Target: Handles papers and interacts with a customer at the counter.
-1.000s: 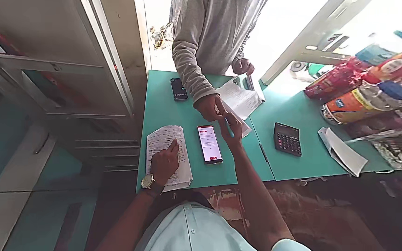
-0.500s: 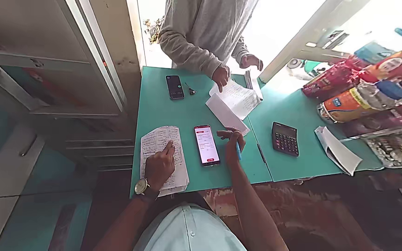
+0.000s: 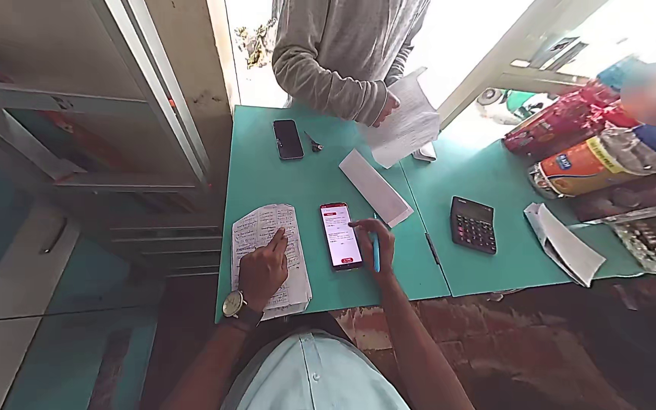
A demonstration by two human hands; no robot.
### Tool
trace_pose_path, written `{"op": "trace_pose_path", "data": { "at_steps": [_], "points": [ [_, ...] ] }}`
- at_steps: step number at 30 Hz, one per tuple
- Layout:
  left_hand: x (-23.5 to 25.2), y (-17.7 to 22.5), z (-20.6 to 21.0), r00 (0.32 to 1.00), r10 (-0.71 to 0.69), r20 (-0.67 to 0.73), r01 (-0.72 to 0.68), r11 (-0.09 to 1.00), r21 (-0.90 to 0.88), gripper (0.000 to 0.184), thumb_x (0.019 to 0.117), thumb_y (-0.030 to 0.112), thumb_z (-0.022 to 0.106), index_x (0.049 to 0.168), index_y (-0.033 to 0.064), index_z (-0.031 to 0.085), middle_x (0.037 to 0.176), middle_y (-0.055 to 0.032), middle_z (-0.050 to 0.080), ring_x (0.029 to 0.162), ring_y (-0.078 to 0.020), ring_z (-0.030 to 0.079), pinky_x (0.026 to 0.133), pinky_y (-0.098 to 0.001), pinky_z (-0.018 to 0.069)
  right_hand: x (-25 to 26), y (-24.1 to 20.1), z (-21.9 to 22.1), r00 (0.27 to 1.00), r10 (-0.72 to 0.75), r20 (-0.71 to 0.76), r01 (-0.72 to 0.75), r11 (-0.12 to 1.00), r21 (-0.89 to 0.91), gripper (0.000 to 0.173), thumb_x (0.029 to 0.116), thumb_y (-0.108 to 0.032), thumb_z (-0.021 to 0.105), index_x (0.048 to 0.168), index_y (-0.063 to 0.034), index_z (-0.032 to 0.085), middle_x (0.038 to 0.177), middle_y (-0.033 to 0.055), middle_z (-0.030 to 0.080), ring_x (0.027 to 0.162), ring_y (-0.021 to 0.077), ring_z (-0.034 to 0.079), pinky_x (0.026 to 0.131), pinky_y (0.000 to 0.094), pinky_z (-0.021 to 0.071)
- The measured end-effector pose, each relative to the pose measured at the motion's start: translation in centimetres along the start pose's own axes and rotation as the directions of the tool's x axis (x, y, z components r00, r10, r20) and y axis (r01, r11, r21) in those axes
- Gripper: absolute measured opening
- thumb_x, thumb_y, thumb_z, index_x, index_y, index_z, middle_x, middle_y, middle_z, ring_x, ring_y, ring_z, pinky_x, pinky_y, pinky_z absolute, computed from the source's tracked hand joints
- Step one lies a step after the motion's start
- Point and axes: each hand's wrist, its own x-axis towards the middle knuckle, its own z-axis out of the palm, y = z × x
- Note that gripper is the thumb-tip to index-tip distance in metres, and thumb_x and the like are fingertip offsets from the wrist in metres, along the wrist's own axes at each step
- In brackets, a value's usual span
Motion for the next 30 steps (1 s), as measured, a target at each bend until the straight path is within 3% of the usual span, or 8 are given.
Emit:
{"op": "trace_pose_path", "data": {
  "at_steps": [2, 5, 10, 21, 27, 30],
  "points": [
    [-0.04, 0.04, 0.09, 1.000, -0.001, -0.009, 0.001, 1.000, -0.004, 0.038, 0.0902, 0.007, 0.055, 0.122, 0.0117, 0.076, 0.140, 0.0007, 0.066, 0.067, -0.0250, 0.073, 0.053, -0.0445, 0.0549, -0.52, -0.53, -0.07, 0.998, -0.046, 0.039, 0.049, 0.997, -0.059, 0.021, 0.0924, -0.008, 0.058, 0.093, -0.0054, 0.078, 0.097, 0.0064, 0.078, 0.096, 0.0192, 0.072, 0.089, 0.0337, 0.0554],
    [-0.01, 0.08, 0.02, 1.000, 0.002, -0.002, -0.002, 1.000, -0.003, 0.038, 0.0907, 0.007, 0.055, 0.123, 0.0118, 0.075, 0.141, 0.0008, 0.065, 0.066, -0.0249, 0.073, 0.053, -0.0448, 0.0550, -0.54, -0.66, 0.06, 0.997, -0.061, 0.053, 0.067, 0.990, -0.126, 0.021, 0.0923, -0.010, 0.058, 0.090, -0.0082, 0.079, 0.096, 0.0052, 0.078, 0.101, 0.0234, 0.070, 0.094, 0.0395, 0.0519],
    [-0.01, 0.09, 0.03, 1.000, 0.001, -0.004, -0.001, 1.000, 0.002, 0.038, 0.0905, 0.008, 0.055, 0.122, 0.0118, 0.076, 0.141, 0.0012, 0.065, 0.066, -0.0248, 0.072, 0.053, -0.0442, 0.0547, -0.46, -0.57, 0.20, 0.997, -0.044, 0.067, 0.055, 0.981, -0.185, 0.024, 0.0926, -0.010, 0.056, 0.092, -0.0105, 0.080, 0.097, 0.0043, 0.078, 0.101, 0.0259, 0.069, 0.094, 0.0449, 0.0496],
    [-0.05, -0.05, -0.03, 1.000, 0.008, -0.006, -0.009, 1.000, -0.023, 0.038, 0.0904, 0.007, 0.055, 0.122, 0.0112, 0.075, 0.141, -0.0001, 0.065, 0.067, -0.0252, 0.073, 0.053, -0.0448, 0.0548, -0.52, -0.74, 0.19, 0.999, -0.052, -0.006, 0.050, 0.983, -0.175, 0.023, 0.0938, -0.010, 0.056, 0.093, -0.0095, 0.079, 0.098, 0.0039, 0.078, 0.098, 0.0226, 0.069, 0.093, 0.0405, 0.0495],
    [0.00, 0.02, -0.10, 1.000, 0.000, 0.012, 0.000, 1.000, -0.014, 0.039, 0.0905, 0.008, 0.055, 0.124, 0.0115, 0.075, 0.142, 0.0007, 0.065, 0.067, -0.0252, 0.073, 0.053, -0.0447, 0.0546, -0.40, -0.49, 0.33, 0.993, -0.024, 0.116, 0.035, 0.995, -0.094, 0.027, 0.0964, -0.010, 0.050, 0.099, -0.0085, 0.076, 0.113, 0.0031, 0.077, 0.118, 0.0264, 0.065, 0.105, 0.0472, 0.0422],
    [0.00, 0.07, -0.27, 1.000, 0.000, 0.023, 0.000, 1.000, -0.012, 0.039, 0.0906, 0.007, 0.055, 0.124, 0.0117, 0.075, 0.142, 0.0010, 0.065, 0.069, -0.0251, 0.073, 0.055, -0.0446, 0.0553, -0.41, -0.64, 0.34, 0.996, -0.031, 0.087, 0.040, 0.994, -0.104, 0.027, 0.0961, -0.009, 0.050, 0.096, -0.0078, 0.076, 0.110, 0.0042, 0.078, 0.115, 0.0278, 0.066, 0.104, 0.0473, 0.0434]
  ]
}}
